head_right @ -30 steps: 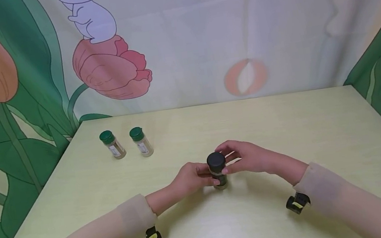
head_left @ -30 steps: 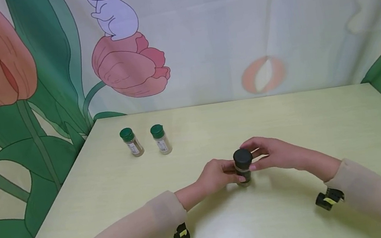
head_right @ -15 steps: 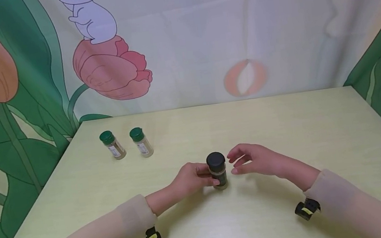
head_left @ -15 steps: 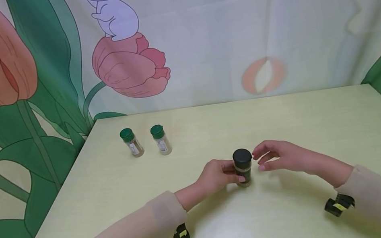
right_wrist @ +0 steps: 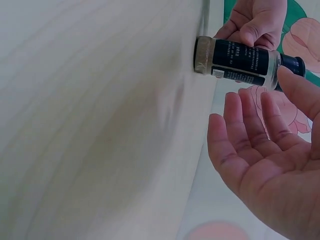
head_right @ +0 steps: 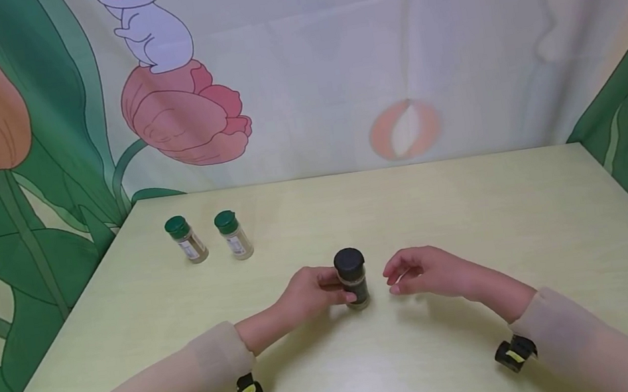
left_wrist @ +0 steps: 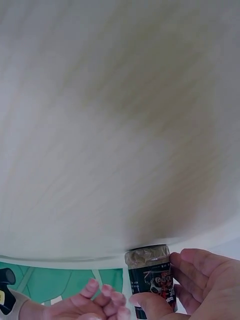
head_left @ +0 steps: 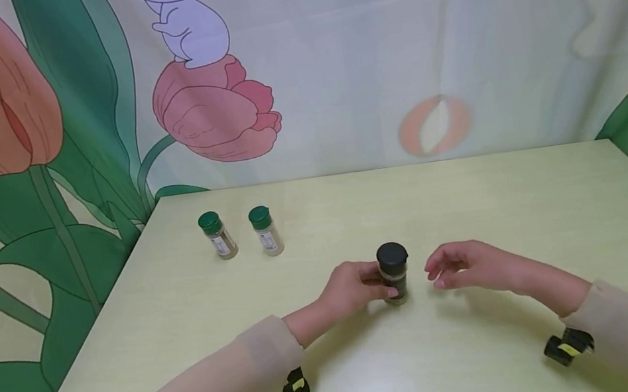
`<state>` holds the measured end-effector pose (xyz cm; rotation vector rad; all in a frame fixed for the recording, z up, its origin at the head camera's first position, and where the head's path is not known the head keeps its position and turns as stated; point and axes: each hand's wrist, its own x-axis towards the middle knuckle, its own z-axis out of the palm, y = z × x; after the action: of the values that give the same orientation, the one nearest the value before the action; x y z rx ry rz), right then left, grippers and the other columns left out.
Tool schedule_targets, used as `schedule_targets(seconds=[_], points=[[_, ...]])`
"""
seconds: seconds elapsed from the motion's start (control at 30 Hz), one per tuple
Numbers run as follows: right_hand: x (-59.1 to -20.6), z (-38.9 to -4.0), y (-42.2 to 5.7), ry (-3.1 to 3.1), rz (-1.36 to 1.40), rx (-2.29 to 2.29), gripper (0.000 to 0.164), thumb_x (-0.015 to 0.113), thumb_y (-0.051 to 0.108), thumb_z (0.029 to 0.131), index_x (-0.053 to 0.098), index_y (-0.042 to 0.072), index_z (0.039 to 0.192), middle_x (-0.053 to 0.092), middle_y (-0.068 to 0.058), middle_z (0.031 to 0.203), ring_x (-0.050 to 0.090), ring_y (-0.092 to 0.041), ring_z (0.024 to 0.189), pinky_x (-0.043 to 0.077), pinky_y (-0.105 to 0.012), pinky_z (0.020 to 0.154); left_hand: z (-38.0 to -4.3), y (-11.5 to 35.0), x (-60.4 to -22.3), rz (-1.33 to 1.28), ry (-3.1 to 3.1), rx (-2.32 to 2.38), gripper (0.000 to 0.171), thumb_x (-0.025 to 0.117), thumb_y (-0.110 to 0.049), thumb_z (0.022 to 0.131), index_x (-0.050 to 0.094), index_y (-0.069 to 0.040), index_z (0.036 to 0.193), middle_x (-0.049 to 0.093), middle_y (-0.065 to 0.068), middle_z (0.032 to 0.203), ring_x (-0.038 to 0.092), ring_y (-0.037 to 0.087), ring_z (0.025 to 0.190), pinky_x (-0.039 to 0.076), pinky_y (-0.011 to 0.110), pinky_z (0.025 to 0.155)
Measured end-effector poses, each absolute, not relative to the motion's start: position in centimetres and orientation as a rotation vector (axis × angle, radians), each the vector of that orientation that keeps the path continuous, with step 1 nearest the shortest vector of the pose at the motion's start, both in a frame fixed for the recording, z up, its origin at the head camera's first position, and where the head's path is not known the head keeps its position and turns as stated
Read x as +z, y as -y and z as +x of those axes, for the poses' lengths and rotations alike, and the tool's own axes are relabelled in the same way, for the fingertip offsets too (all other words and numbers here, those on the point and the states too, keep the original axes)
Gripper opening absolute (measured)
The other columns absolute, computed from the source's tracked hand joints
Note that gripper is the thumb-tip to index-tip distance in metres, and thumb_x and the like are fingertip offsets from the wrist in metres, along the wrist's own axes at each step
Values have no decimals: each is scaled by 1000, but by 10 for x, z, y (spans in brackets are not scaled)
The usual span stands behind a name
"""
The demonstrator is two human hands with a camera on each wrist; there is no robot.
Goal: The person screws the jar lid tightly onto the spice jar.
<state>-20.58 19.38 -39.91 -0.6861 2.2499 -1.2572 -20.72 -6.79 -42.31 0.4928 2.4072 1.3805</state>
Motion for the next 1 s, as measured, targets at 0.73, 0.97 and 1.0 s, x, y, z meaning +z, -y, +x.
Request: schedule_targets(seconds=[0.73,0.97,1.0], points=[[-407,-202,-199,-2201,-648,-1256,32,68,11,98,60,-9,121,69,-24,116,66,-9,96,54,-19,82,-218,82,-422,405,-2489,1368,39,78,-11,90,71,1,126,75,18,121,73,30,116,51,42,109],[-409,-202,-201,-2193,-643,-1257,32,67,12,98,60,-8,122,69,-23,117,66,-19,103,54,-21,81,-220,84,-424,389,-2500,1379,39,78,-11,90,71,0,126,75,18,122,73,30,116,50,44,110],[-409,-202,-202,-2195,-641,-1254,32,67,12,98,60,-8,122,69,-23,118,66,-19,104,54,-21,82,-221,84,-424,390,-2502,1380,39,78,-11,90,71,0,126,75,18,122,73,30,116,50,44,110]])
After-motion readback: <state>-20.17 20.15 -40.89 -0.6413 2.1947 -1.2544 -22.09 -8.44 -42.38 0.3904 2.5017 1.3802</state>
